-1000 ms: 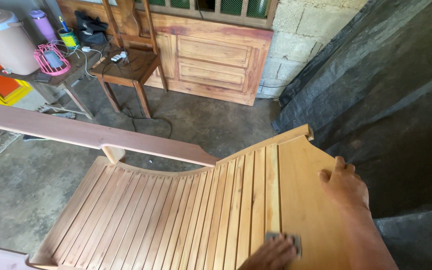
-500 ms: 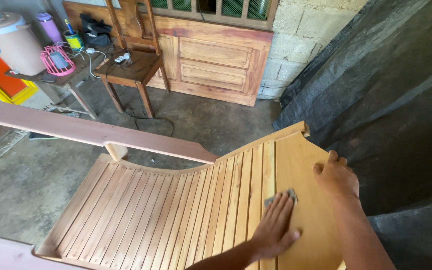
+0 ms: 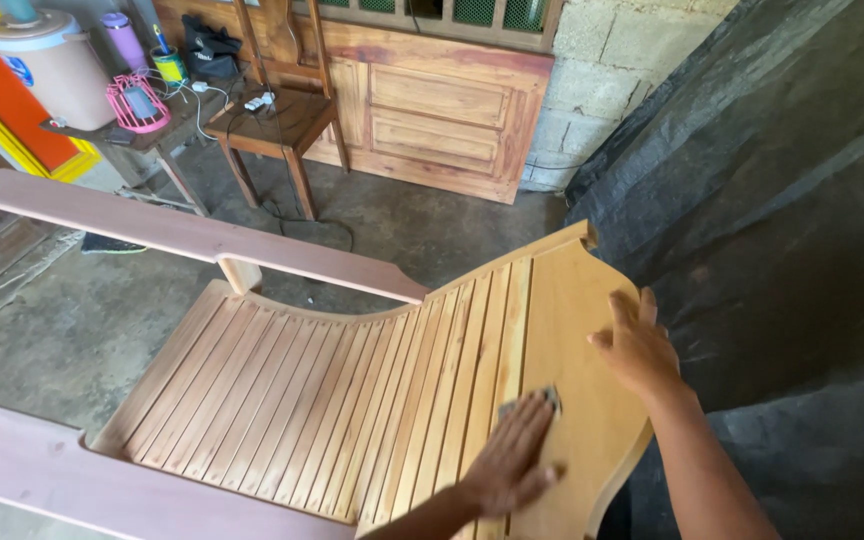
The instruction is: The person sands a wooden slatted chair with a sanding block, working over the seat, edges, and rails. They rotate and reposition the chair between passes to reach different surfaces, steadying it with one hand while sanding with the other.
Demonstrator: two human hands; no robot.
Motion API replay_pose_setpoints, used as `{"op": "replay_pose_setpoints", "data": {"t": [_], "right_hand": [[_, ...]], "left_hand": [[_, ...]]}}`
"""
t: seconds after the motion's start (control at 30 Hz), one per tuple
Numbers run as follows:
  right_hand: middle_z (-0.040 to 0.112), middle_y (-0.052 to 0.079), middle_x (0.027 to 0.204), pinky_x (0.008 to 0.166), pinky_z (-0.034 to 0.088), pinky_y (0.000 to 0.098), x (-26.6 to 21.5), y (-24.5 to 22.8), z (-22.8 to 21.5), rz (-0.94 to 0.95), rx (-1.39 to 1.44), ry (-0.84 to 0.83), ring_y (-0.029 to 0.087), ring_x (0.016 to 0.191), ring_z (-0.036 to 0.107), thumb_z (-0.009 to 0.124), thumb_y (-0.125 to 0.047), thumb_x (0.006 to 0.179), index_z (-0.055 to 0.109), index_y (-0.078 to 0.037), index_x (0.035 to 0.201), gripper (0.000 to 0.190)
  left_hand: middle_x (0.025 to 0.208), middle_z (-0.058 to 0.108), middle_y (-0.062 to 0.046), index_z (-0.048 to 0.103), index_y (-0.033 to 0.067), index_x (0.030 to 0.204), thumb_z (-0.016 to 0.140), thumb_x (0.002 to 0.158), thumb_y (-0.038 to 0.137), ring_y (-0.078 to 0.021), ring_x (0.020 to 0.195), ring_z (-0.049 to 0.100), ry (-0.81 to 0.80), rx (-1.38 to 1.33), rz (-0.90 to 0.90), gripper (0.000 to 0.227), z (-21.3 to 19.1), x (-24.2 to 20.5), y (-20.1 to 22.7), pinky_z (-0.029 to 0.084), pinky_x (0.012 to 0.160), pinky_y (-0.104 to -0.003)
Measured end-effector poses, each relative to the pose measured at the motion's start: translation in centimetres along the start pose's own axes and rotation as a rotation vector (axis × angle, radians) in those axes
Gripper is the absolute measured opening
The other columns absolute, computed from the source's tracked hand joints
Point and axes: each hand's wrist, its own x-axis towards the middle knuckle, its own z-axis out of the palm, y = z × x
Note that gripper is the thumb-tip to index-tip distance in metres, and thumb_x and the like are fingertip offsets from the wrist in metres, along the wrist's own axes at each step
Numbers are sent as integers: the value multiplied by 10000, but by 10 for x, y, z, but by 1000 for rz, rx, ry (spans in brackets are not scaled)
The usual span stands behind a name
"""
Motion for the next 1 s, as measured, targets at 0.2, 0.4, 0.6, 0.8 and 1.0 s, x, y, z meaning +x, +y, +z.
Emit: {"op": "replay_pose_setpoints", "data": {"t": [0.2, 0.4, 0.6, 0.8, 1.0], "right_hand": [[131, 218, 1692, 1063, 484, 499, 3, 5, -1, -17, 129, -2, 464, 1340, 512, 648, -422, 909, 418, -191, 1542, 712], [189, 213, 1676, 1054, 482, 502, 3, 6, 5, -37, 131, 39, 442, 1371, 500, 644, -408, 931, 504, -176, 1503, 632], [277, 212, 1619, 1037, 493, 508, 22, 24, 31, -146, 85, 118, 488, 1411, 477, 686, -412, 941, 544, -153, 1481, 616], [208, 255, 1664, 1024, 507, 508, 1, 2, -4, -56, 170, 33, 510, 1224, 582, 710, -362, 898, 537, -170, 1484, 641], [177, 217, 1676, 1001, 519, 520, -2, -2, -10, -19, 175, 16, 489, 1229, 586, 715, -375, 895, 536, -202, 1484, 639]], "left_hand": [[1742, 93, -247, 128, -20, 1645, 250, 1008, 702, -378, 1629, 19, 97, -726, -229, 971, -25, 27, 22, 61, 1292, -484], [1761, 98, -216, 113, -5, 1676, 261, 1062, 756, -355, 1642, 39, 38, -68, -163, 989, -17, -64, 73, 64, 1300, -432], [1781, 154, -225, 183, 26, 1684, 231, 1006, 781, -383, 1665, 82, 67, -693, -201, 1016, -10, -100, 97, 106, 1328, -545], [1755, 111, -235, 134, 6, 1661, 207, 984, 796, -373, 1647, 52, 93, -736, -228, 1043, -55, -59, 96, 97, 1307, -539], [1761, 129, -245, 138, -7, 1669, 231, 1005, 773, -391, 1652, 66, 104, -733, -203, 1029, -54, -101, 123, 91, 1310, -547]]}}
